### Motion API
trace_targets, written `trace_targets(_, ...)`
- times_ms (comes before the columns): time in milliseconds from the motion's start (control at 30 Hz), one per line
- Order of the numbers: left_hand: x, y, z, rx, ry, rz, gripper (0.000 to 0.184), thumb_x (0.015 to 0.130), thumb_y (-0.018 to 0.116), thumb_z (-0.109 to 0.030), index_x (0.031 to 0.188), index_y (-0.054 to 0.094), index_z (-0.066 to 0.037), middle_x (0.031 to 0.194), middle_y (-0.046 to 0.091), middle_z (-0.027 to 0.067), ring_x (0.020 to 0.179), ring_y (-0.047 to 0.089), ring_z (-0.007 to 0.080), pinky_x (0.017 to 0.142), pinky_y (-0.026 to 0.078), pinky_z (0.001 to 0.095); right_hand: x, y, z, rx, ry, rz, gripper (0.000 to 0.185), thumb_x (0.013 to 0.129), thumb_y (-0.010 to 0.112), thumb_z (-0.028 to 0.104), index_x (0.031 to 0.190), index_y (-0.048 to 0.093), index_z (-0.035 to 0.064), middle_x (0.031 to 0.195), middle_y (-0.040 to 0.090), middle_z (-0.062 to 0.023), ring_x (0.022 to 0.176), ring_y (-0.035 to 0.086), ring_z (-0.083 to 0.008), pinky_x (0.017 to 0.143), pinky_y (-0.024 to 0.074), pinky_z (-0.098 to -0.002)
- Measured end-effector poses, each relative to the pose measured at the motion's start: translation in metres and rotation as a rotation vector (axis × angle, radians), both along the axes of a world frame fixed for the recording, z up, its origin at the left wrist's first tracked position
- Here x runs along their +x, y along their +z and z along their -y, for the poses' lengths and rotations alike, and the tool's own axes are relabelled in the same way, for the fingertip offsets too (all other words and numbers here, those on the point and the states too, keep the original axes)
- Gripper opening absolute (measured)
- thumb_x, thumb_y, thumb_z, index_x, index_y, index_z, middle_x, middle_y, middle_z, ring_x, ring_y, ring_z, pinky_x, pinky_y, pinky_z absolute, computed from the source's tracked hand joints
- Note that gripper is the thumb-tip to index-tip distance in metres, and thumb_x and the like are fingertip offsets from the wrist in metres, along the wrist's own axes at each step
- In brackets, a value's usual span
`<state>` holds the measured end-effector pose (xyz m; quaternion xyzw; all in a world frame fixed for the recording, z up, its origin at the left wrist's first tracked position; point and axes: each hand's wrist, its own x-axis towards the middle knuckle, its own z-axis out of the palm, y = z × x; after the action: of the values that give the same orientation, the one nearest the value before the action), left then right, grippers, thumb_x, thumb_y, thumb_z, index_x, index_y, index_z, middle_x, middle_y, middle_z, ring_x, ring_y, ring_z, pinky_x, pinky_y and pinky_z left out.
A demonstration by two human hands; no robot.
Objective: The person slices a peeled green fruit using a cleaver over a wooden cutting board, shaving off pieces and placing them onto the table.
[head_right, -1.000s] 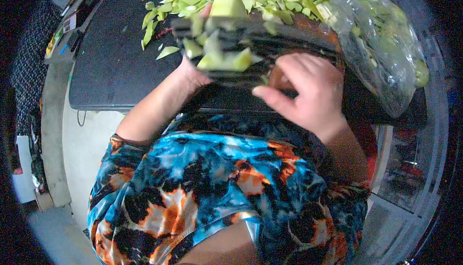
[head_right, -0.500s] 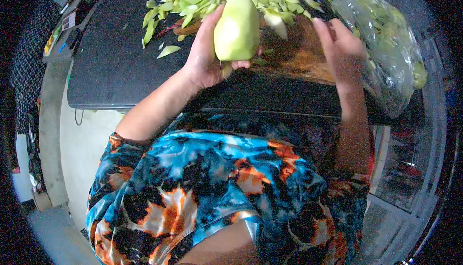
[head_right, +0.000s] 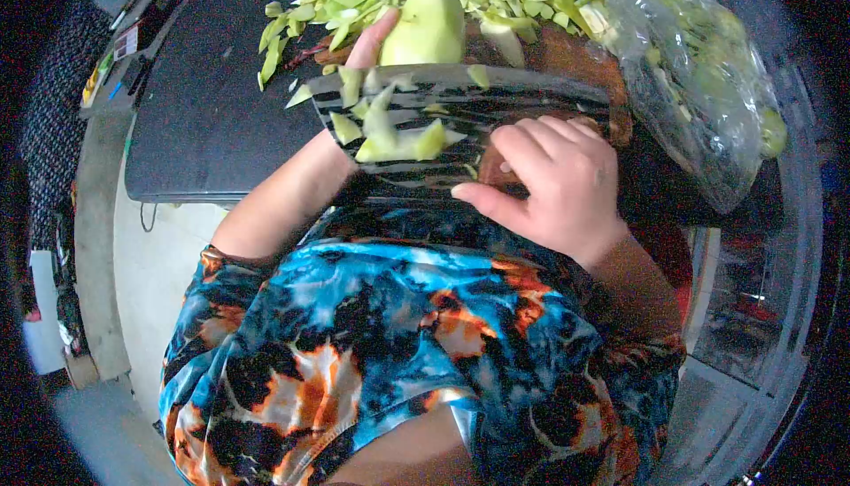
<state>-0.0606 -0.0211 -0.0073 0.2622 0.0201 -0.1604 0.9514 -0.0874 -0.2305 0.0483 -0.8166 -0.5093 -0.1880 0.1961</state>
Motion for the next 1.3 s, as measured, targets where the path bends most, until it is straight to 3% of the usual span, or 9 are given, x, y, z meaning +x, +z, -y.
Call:
trace_targets(367,-0.011,0.009,0.010,0.076,0.232,0.031,0.049,0.085,0.049,-0.050,0.111,0.054,-0.009,0.098,0.062,0.0090,0.086,0.063,0.0211,0.074,0.053,0.0359,0.018,-0.007,-0.001,0.041,-0.132,-0.006,0.033,0.073,0.069,0.038,0.072,0.052,0.0091,0.064,0.055,-0.0063,0.059,0.056,-0.0263,0.053,0.0430,-0.0361)
trace_targets(400,-0.013,0.010,0.009,0.069,0.236,0.056,0.049,0.086,0.048,-0.049,0.111,0.053,-0.008,0.096,0.062,0.0090,0.081,0.064,0.0207,0.064,0.055,0.0356,0.021,-0.008,0.000,0.057,-0.201,-0.108,0.032,0.075,0.068,0.036,0.071,0.051,0.0094,0.062,0.054,-0.0064,0.058,0.056,-0.0252,0.052,0.0423,-0.0359)
trace_targets(567,-0.016,0.012,0.011,0.252,0.178,0.068,0.050,0.086,0.046,-0.051,0.115,0.052,-0.011,0.103,0.061,0.0089,0.086,0.063,0.0228,0.065,0.055,0.0400,0.087,-0.014,0.028,0.120,-0.594,-0.125,0.037,0.084,0.060,0.039,0.074,0.054,0.0031,0.064,0.058,-0.0136,0.057,0.056,-0.0309,0.053,0.0426,-0.0363)
trace_targets(733,-0.012,0.009,0.003,0.143,0.201,0.034,0.050,0.088,0.042,-0.050,0.116,0.051,-0.011,0.103,0.061,0.0090,0.089,0.062,0.0229,0.071,0.053,0.0438,0.073,-0.011,0.029,0.263,-0.569,-0.262,0.036,0.083,0.061,0.035,0.072,0.052,0.0020,0.064,0.057,-0.0104,0.058,0.057,-0.0241,0.054,0.0429,-0.0324)
trace_targets(967,-0.009,0.004,0.004,0.131,0.171,0.070,0.049,0.087,0.044,-0.049,0.111,0.056,-0.008,0.101,0.063,0.0102,0.090,0.061,0.0242,0.079,0.050,0.0413,0.006,-0.005,-0.003,0.046,-0.019,-0.003,0.037,0.069,0.072,0.040,0.071,0.053,0.0080,0.062,0.053,-0.0058,0.058,0.055,-0.0264,0.055,0.0429,-0.0351)
trace_targets(1000,-0.005,0.003,-0.003,-0.161,-0.051,0.083,0.048,0.086,0.047,-0.048,0.109,0.057,-0.007,0.097,0.064,0.0100,0.087,0.062,0.0237,0.078,0.050,0.0384,0.002,-0.005,-0.005,0.010,-0.001,-0.022,0.038,0.069,0.071,0.041,0.071,0.052,0.0086,0.063,0.052,-0.0059,0.059,0.055,-0.0257,0.055,0.0429,-0.0357)
trace_targets(1100,-0.004,0.004,0.002,-0.079,0.061,0.061,0.047,0.087,0.047,-0.047,0.109,0.057,-0.008,0.095,0.064,0.0096,0.082,0.063,0.0231,0.076,0.050,0.0370,-0.003,-0.009,-0.009,-0.007,0.028,-0.042,0.043,0.066,0.072,0.039,0.077,0.055,0.0009,0.065,0.050,-0.0110,0.060,0.052,-0.0308,0.055,0.0409,-0.0379)
trace_targets(1200,-0.010,0.009,0.002,0.099,0.129,0.061,0.052,0.089,0.040,-0.050,0.118,0.053,-0.009,0.107,0.062,0.0110,0.093,0.062,0.0249,0.088,0.047,0.0403,0.000,-0.010,-0.011,-0.009,0.002,0.046,0.039,0.068,0.071,0.042,0.072,0.053,0.0072,0.063,0.052,-0.0067,0.060,0.054,-0.0256,0.055,0.0427,-0.0360)
trace_targets(1300,-0.005,0.000,-0.004,-0.009,0.058,0.073,0.050,0.089,0.039,-0.049,0.116,0.055,-0.009,0.105,0.063,0.0107,0.092,0.062,0.0247,0.087,0.048,0.0405,0.002,-0.011,-0.011,0.011,-0.012,0.062,0.039,0.068,0.071,0.042,0.073,0.053,0.0074,0.064,0.053,-0.0066,0.061,0.055,-0.0255,0.055,0.0426,-0.0358)
